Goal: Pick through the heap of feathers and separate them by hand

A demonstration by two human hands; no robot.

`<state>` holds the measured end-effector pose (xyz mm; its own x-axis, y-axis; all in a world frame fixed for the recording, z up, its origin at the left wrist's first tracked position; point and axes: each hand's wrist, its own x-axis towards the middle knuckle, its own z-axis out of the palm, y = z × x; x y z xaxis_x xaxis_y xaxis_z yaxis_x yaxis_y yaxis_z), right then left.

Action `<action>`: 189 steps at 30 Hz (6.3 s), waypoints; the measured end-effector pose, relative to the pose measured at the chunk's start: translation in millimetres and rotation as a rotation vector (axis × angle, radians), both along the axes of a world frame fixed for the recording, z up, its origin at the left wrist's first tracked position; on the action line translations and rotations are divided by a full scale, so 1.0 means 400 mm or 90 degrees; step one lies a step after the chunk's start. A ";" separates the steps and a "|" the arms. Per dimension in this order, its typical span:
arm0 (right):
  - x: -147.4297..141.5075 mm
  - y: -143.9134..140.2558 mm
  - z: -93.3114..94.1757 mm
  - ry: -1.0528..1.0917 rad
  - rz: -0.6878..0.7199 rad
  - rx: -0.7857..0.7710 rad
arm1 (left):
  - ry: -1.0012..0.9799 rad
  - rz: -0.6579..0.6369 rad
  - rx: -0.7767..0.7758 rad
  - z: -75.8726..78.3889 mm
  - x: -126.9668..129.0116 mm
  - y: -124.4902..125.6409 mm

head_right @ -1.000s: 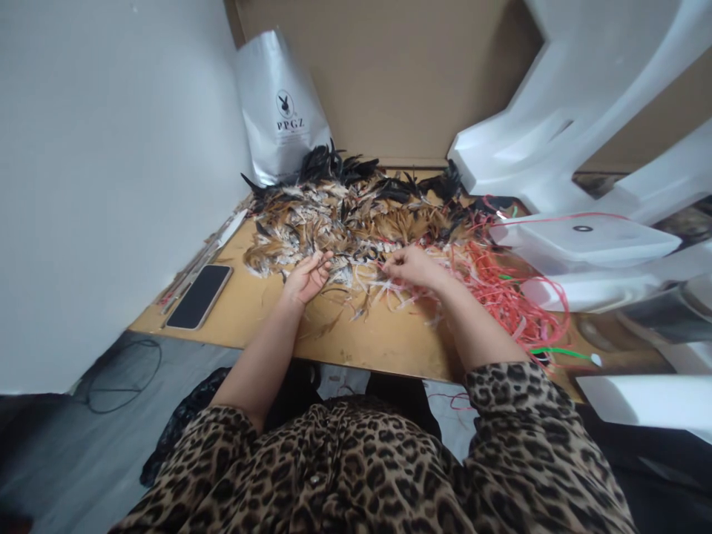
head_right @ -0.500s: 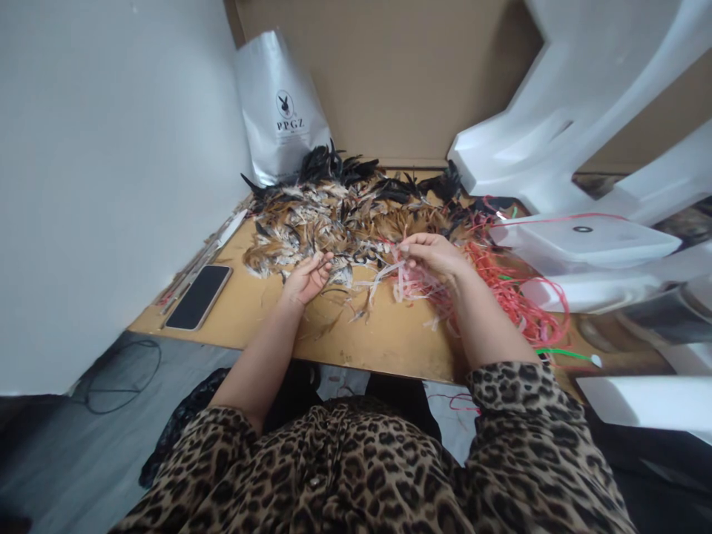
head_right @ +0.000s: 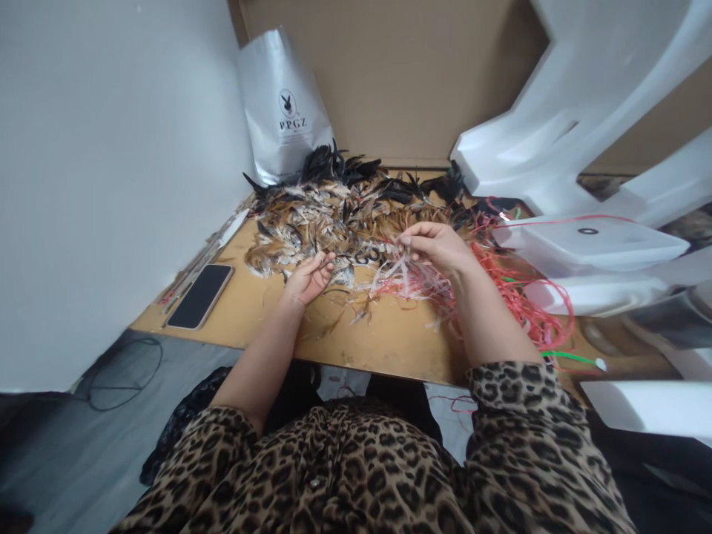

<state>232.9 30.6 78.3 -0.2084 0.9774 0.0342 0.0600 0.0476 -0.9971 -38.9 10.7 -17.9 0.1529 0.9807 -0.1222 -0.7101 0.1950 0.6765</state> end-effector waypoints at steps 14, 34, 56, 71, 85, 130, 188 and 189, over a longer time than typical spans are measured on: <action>-0.187 -0.017 -0.089 -0.100 0.293 -0.092 | 0.020 -0.112 0.087 0.017 0.010 -0.019; 0.105 -0.021 -0.051 -0.540 0.048 0.052 | -0.175 0.140 -0.007 0.053 -0.031 -0.001; -0.258 -0.011 -0.114 -0.060 0.158 -0.091 | -0.030 0.117 -0.037 0.033 -0.011 0.003; -0.194 -0.002 -0.098 -0.358 0.068 0.246 | 0.092 0.049 0.052 0.032 -0.011 -0.004; -0.215 -0.010 -0.109 -0.482 0.108 0.446 | 0.151 -0.101 -0.019 0.008 0.002 -0.003; -0.188 0.052 -0.140 -0.206 0.328 0.151 | 0.504 -0.297 0.172 0.046 0.056 -0.054; -0.175 0.033 -0.135 -0.255 0.362 0.193 | 0.537 -0.315 0.187 0.032 0.045 -0.053; -0.173 0.038 -0.141 -0.212 0.350 0.158 | 0.508 -0.303 0.186 0.035 0.044 -0.054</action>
<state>163.6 45.7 22.1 -0.7100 0.6982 0.0915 0.2629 0.3834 -0.8854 -21.4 -10.8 -3.8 0.5196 0.8454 -0.1238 0.0873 0.0916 0.9920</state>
